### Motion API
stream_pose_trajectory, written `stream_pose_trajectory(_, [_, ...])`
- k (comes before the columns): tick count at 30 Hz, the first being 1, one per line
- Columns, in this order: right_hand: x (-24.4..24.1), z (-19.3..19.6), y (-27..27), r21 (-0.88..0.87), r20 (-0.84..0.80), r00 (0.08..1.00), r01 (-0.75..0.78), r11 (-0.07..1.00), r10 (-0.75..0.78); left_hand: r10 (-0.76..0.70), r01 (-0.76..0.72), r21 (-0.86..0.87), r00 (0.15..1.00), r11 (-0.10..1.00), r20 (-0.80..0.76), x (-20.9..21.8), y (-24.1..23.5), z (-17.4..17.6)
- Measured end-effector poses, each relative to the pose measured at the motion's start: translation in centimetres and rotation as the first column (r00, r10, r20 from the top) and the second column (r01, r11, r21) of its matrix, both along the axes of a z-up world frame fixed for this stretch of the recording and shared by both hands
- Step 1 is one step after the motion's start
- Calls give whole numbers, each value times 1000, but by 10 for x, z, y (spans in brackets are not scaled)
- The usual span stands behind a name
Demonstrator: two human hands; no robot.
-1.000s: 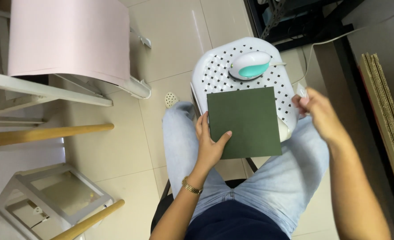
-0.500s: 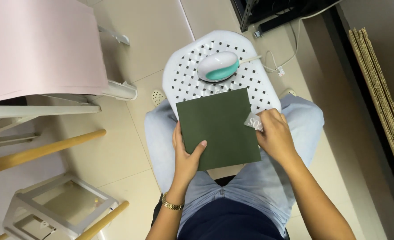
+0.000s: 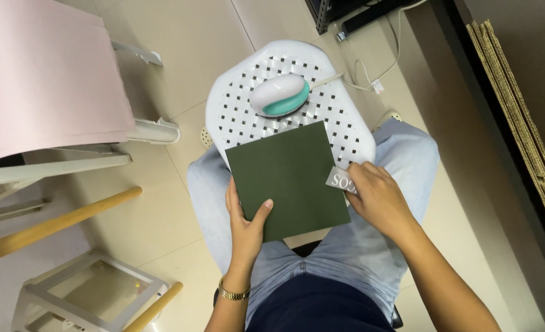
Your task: Applying a vinyl label to a green box and using a heat press tool to adhere it through brown paper.
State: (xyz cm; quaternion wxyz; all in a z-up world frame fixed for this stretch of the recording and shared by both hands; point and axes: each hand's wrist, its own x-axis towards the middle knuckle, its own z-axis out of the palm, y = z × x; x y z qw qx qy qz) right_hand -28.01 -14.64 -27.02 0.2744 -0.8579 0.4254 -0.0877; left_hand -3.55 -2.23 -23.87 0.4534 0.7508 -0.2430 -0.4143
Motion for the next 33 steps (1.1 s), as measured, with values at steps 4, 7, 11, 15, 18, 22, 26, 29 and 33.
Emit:
stream_pose_trajectory(4, [-9,-6,-9,-46,-12,1000,-13,999,13,5,-5,3,1000,1000,-14,2,-1,-2])
stream_pose_trajectory(7, [-31,-13,-36,-124,42,999,30,992,-25,-5,6,-21,999,1000,32,5,4,-12])
stream_pose_trajectory(11, [-85,-28,-88,-167,-81,985,136,977,-151,-21,21,-7,999,1000,31,4,4,-9])
stream_pose_trajectory(15, [-158,-45,-129,-337,20,946,311,889,-323,-35,35,10,997,999,65,4,5,-12])
stream_pose_trajectory(18, [-192,-40,-135,-297,-188,847,433,851,-497,-28,28,11,998,1000,64,3,5,-11])
stream_pose_trajectory(22, [-152,17,-91,198,-206,786,617,762,-583,10,-9,-36,1000,999,30,1,5,-12])
stream_pose_trajectory(26, [-140,-24,-53,421,188,851,381,823,-491,27,-27,-40,1000,999,-4,1,3,-5])
stream_pose_trajectory(29, [-85,2,-29,507,263,867,249,825,-423,6,-4,-33,997,999,78,3,7,-2])
stream_pose_trajectory(33, [-5,68,-7,220,143,982,94,971,-127,-55,114,-108,895,988,442,4,12,28])
